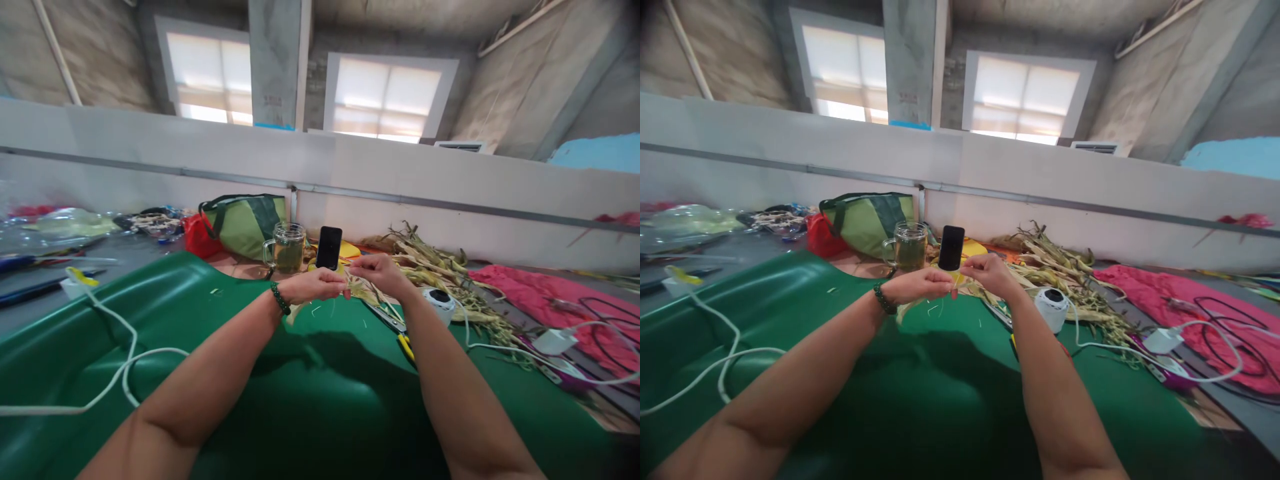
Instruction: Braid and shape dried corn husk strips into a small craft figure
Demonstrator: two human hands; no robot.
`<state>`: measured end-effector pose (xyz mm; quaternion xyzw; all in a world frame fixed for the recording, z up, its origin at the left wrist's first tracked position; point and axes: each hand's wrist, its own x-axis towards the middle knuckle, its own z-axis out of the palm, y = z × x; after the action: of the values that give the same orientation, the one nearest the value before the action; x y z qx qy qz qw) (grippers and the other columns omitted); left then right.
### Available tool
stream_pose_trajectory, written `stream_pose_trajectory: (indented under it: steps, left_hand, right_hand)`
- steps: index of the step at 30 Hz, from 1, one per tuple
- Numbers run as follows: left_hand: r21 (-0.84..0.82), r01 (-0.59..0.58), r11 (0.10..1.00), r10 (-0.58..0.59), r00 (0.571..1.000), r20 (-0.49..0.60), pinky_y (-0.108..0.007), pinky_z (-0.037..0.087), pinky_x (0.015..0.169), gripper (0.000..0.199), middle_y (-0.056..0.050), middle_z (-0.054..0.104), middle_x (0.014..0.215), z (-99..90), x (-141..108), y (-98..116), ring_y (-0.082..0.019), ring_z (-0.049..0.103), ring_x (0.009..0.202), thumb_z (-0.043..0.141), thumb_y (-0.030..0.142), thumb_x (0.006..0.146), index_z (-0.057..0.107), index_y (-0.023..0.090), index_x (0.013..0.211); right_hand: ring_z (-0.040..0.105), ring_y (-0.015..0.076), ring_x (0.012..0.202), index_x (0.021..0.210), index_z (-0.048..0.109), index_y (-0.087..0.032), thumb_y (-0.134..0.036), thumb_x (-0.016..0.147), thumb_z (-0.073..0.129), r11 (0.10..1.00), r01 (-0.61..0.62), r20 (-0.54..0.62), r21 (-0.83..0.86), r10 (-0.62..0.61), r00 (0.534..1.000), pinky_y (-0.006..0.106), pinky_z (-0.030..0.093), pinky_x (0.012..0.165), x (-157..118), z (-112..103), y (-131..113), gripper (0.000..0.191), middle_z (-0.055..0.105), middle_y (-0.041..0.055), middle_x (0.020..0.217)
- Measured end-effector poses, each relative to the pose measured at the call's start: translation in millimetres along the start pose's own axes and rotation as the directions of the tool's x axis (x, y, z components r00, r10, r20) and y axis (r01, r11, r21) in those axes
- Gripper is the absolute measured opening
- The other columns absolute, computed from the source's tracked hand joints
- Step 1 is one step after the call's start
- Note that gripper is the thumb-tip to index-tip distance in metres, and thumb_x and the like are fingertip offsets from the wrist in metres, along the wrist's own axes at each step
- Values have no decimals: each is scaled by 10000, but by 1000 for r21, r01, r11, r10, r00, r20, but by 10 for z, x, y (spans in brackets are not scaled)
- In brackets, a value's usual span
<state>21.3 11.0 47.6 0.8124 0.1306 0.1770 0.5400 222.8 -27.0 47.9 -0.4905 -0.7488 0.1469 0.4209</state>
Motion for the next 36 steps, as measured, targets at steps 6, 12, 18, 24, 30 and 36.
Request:
stream_pose_trajectory:
  steps: [6,12,18,24,30,36]
  left_hand:
    - [133,-1,991,75,831,-551,-210,252,511,248,43,340,494,-40,142,-168,-92,312,493,541,245,787,494,161,558]
    - [255,47,966,20,968,-252,-190,283,495,243,42,385,434,-39,87,-165,-91,339,461,661,113,643,509,163,461]
    - [82,65,995,-17,875,-485,-193,208,370,461,57,263,343,-89,97,-84,-106,180,401,463,209,780,469,197,318]
    - [32,56,998,-46,961,-272,-166,250,427,297,42,393,403,-107,57,-65,-88,276,422,554,144,738,577,153,443]
    - [87,137,987,-113,965,-237,-194,225,393,288,35,391,371,-146,76,-114,-99,292,417,602,179,668,565,166,382]
    - [55,89,995,-62,923,-379,-215,244,481,274,45,324,416,-116,122,-200,-87,290,459,614,201,692,488,164,451]
  right_hand:
    - [465,137,582,691,678,-172,-356,788,552,985,9,74,-170,3,997,258,329,569,27,252,-1,243,563,4,594]
    - [504,156,624,677,667,-175,-328,781,542,972,68,41,-224,-61,997,269,340,608,16,242,-24,224,605,33,647]
    - [440,128,567,619,626,-173,-357,764,555,994,69,114,-85,-59,992,255,325,580,56,310,58,244,527,-6,562]
    - [418,118,549,648,631,-159,-479,725,591,987,-53,123,149,35,992,249,325,551,78,294,130,332,509,-16,573]
    - [400,103,541,573,609,-158,-472,662,663,986,-77,192,145,48,980,243,315,545,80,319,116,331,483,-33,533]
    - [402,104,562,583,613,-158,-445,635,672,971,-109,184,214,70,980,247,315,560,67,289,88,297,488,-29,556]
